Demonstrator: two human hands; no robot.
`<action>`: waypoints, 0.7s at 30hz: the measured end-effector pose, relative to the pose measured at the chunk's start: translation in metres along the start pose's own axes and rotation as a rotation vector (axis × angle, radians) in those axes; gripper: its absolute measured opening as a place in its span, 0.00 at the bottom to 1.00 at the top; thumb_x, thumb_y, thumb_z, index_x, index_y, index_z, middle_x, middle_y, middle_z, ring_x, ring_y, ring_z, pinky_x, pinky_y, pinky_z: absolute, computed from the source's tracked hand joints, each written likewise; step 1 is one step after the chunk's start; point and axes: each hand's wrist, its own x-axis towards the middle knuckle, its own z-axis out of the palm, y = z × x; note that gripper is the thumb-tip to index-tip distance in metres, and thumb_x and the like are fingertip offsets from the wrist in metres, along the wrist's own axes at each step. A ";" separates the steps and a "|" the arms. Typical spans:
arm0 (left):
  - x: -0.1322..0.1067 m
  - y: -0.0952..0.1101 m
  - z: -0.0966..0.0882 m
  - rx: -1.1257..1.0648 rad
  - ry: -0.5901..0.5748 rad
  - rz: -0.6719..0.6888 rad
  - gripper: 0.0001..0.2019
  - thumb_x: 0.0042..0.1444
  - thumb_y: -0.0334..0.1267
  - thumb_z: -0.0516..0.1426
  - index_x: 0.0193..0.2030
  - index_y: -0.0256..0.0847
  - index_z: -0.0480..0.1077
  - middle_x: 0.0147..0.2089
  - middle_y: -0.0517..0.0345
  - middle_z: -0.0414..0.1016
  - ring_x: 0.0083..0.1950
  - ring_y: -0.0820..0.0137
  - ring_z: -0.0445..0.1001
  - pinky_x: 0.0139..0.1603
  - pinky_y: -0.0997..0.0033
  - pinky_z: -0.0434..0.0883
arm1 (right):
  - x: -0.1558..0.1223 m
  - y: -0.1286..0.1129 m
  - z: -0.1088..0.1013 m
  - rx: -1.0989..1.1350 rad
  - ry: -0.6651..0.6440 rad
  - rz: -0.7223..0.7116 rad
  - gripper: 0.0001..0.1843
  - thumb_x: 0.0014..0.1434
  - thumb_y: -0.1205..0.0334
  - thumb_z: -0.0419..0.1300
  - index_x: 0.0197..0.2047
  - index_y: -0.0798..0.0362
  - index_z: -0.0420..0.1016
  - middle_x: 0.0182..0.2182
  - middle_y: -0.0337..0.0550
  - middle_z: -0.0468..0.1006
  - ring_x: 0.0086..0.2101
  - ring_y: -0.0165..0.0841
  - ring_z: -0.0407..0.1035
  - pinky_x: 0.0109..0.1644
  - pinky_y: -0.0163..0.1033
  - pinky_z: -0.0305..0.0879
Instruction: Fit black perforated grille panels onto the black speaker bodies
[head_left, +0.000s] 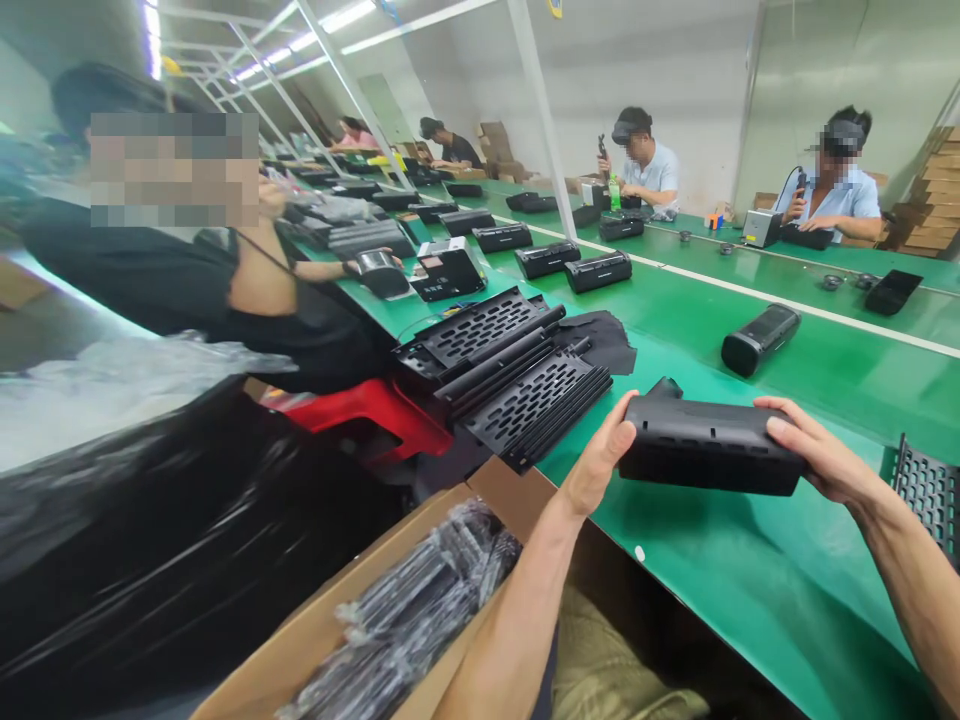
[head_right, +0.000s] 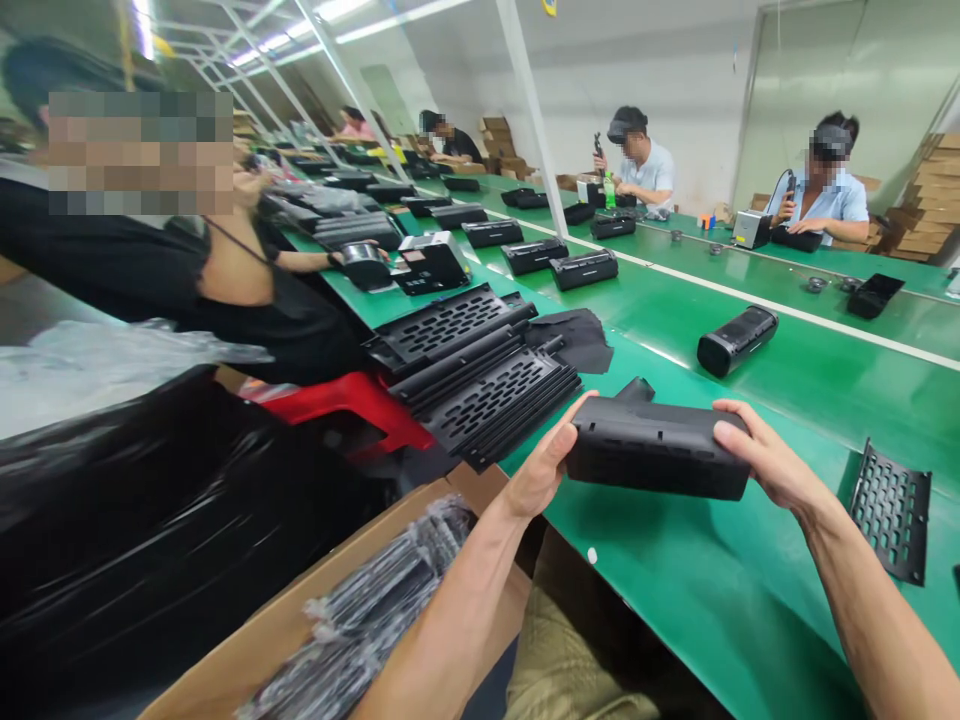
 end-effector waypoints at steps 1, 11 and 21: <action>0.002 -0.001 0.000 -0.013 -0.025 -0.029 0.41 0.54 0.62 0.66 0.69 0.42 0.69 0.68 0.45 0.73 0.68 0.45 0.70 0.68 0.52 0.68 | 0.003 0.004 -0.001 0.035 -0.031 0.104 0.42 0.58 0.25 0.59 0.65 0.45 0.68 0.43 0.44 0.78 0.33 0.36 0.71 0.29 0.37 0.67; 0.005 -0.013 0.007 -0.099 0.051 -0.133 0.38 0.52 0.61 0.67 0.63 0.38 0.75 0.56 0.48 0.81 0.62 0.47 0.76 0.68 0.50 0.69 | 0.004 0.015 -0.021 -0.140 -0.326 -0.050 0.47 0.55 0.30 0.67 0.68 0.51 0.66 0.60 0.53 0.76 0.56 0.50 0.72 0.60 0.54 0.71; 0.023 0.010 -0.003 0.000 -0.073 0.008 0.48 0.51 0.63 0.68 0.73 0.38 0.65 0.73 0.42 0.69 0.76 0.42 0.61 0.76 0.46 0.61 | 0.005 0.024 0.003 0.049 -0.186 -0.168 0.45 0.53 0.31 0.69 0.64 0.52 0.74 0.60 0.53 0.79 0.59 0.54 0.72 0.66 0.58 0.65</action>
